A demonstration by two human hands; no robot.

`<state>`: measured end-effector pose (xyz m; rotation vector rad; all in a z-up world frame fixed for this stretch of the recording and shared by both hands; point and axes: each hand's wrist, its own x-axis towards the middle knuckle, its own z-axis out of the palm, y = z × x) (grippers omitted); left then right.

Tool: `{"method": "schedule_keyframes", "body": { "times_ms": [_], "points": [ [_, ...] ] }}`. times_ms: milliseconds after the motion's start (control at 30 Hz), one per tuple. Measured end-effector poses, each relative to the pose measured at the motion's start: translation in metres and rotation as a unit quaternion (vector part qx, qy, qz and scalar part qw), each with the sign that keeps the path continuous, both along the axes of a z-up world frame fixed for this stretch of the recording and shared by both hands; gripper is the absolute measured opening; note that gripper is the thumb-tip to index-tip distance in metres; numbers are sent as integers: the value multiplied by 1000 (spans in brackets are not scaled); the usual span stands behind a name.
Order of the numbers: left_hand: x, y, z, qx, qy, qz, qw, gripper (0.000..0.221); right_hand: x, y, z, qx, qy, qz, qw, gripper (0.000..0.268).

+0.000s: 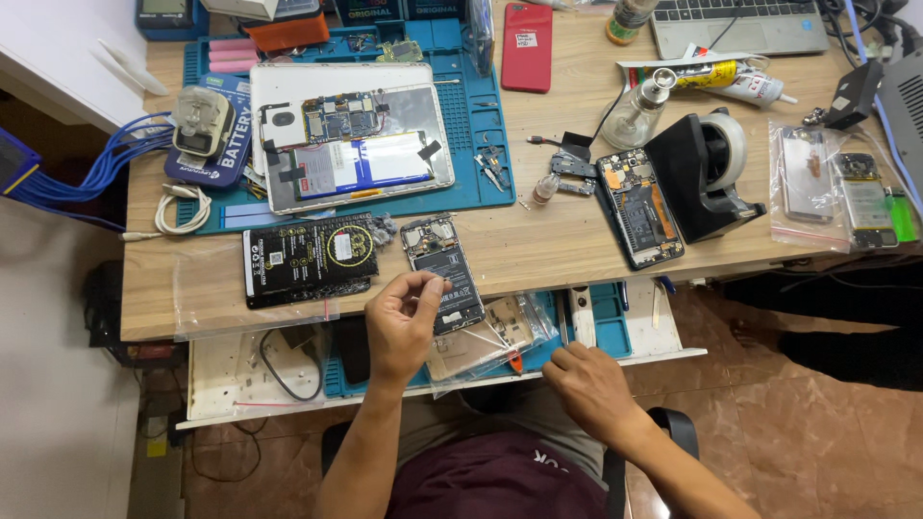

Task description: The person cleans the interior of a disassembled smartphone using a cotton swab and tweezers. They wipe the battery area and other internal components, then use tweezers to adjust small parts within the device.

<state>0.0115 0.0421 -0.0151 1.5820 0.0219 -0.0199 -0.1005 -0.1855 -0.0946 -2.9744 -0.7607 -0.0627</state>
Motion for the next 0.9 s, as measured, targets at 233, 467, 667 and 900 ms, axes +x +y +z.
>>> {"method": "schedule_keyframes", "body": {
  "times_ms": [233, 467, 667, 900],
  "points": [
    [-2, -2, -2, 29, -5, 3, 1000, 13, -9, -5, -6, -38, 94, 23, 995, 22],
    [-3, -7, -3, 21, -7, -4, 1000, 13, 5, 2, 30, 72, 68, -32, 995, 22],
    [0, -13, -8, 24, -21, -6, 999, 11, 28, 29, 23, 134, 22, -153, 979, 11],
    [0, -12, -12, 19, -15, -7, 1000, 10, 39, 65, 2, 144, -1, -189, 971, 20]
  ]
}}
